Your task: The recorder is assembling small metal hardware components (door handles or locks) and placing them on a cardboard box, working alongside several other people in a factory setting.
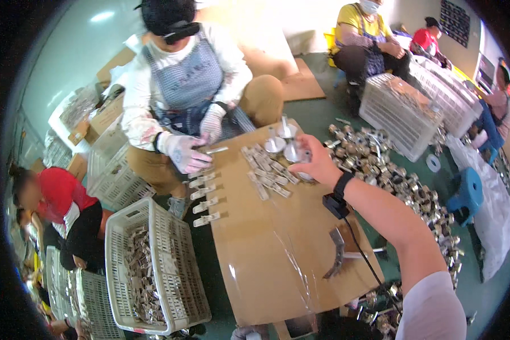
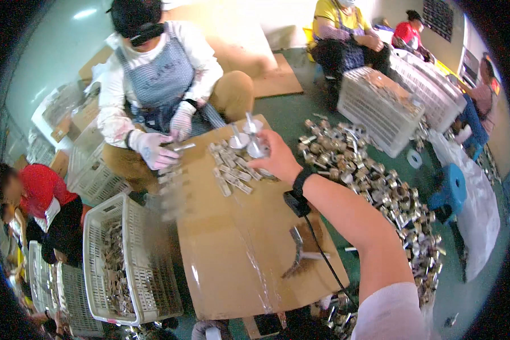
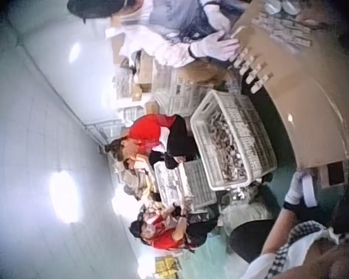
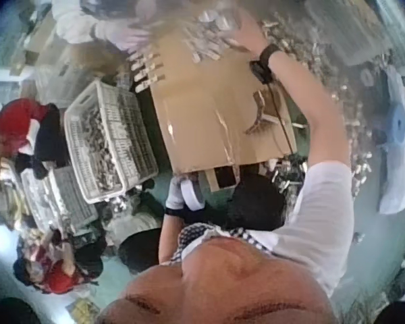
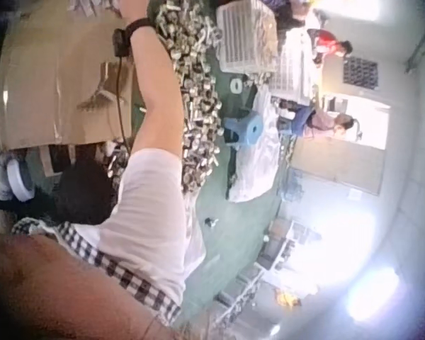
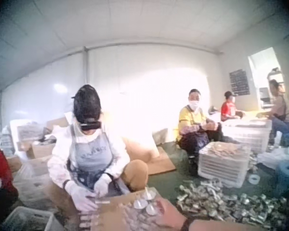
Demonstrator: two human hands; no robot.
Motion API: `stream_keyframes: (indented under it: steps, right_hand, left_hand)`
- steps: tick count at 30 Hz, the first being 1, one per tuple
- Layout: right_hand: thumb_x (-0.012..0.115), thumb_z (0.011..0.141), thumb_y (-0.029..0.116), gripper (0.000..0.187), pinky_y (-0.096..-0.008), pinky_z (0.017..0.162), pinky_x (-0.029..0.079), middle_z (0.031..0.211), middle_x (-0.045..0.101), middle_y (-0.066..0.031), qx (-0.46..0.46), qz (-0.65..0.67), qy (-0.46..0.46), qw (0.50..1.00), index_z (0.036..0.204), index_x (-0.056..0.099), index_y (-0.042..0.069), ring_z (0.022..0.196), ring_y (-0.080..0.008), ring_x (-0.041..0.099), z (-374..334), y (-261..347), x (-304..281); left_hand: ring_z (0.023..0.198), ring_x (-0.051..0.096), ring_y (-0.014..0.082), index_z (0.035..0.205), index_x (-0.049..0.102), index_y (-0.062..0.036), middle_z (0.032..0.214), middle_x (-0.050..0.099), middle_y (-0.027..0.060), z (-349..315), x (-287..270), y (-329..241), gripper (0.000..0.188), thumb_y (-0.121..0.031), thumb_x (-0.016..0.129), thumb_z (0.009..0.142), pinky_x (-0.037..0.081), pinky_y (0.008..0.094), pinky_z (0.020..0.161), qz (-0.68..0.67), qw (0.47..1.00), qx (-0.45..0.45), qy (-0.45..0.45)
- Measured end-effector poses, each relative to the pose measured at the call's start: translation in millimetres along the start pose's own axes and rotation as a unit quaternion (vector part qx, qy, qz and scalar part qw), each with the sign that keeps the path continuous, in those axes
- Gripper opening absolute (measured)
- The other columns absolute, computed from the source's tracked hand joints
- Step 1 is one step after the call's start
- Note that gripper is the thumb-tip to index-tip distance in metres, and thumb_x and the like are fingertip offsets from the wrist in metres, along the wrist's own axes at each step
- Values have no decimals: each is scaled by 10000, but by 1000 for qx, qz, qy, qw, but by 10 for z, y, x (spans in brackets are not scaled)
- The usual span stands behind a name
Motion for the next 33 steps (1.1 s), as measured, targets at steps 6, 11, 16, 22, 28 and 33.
stream_keyframes:
  steps: [6, 11, 16, 22, 28, 33]
  right_hand:
    - [730, 735, 267, 586, -313, 901, 407, 1107, 529, -94, -30, 104, -51, 993, 1189, 453, 20, 1045, -172, 489, -265, 9, -861]
    - [635, 788, 222, 340, -340, 766, 481, 916, 621, -122, 184, -221, 9, 958, 1071, 557, 49, 829, -241, 600, -1570, -702, -1925]
    - [563, 731, 90, 242, -441, 767, 488, 896, 600, -141, 147, -424, 253, 857, 971, 581, 67, 848, -338, 596, -3502, -1639, -1519]
    - [545, 716, 33, 292, -429, 794, 480, 962, 567, -117, 350, -358, 266, 824, 1005, 537, 71, 956, -316, 565, -3607, -1602, -898]
    - [567, 825, 211, 414, -448, 916, 419, 1271, 458, -138, 311, -403, -92, 856, 1204, 462, 82, 1196, -299, 419, -3126, -2241, -1697]
    - [526, 873, 417, 521, -472, 869, 435, 1071, 610, -167, 632, -265, -84, 723, 1176, 470, -3, 960, -327, 594, -3090, -2478, -1665]
  left_hand:
    - [804, 595, 234, 870, 601, 3, 867, 626, 111, 154, 44, -281, 262, -230, 593, 752, 471, 335, 789, -3, 997, -2, -79]
    - [806, 594, 234, 874, 599, 1, 867, 626, 110, 235, 195, -508, 264, -234, 591, 755, 471, 335, 789, 23, 993, 7, -118]
    - [807, 593, 233, 878, 597, 0, 867, 625, 110, 356, 299, -613, 266, -238, 589, 758, 471, 336, 790, 58, 990, 1, -129]
    - [808, 592, 233, 882, 595, -2, 868, 624, 109, 440, 375, -680, 269, -242, 586, 761, 470, 336, 790, 85, 985, -5, -153]
    - [809, 591, 232, 887, 593, -5, 868, 624, 109, 545, 523, -748, 271, -247, 584, 764, 470, 336, 791, 103, 982, -6, -158]
    - [811, 590, 232, 891, 591, -6, 868, 623, 108, 543, 537, -746, 274, -250, 581, 767, 470, 336, 791, 116, 978, -5, -172]
Point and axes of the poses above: each hand's wrist, its own z-axis towards the middle knuckle, its own x-axis out of the palm, y = z × x, the point moved 4 cm from there along z, towards the middle knuckle
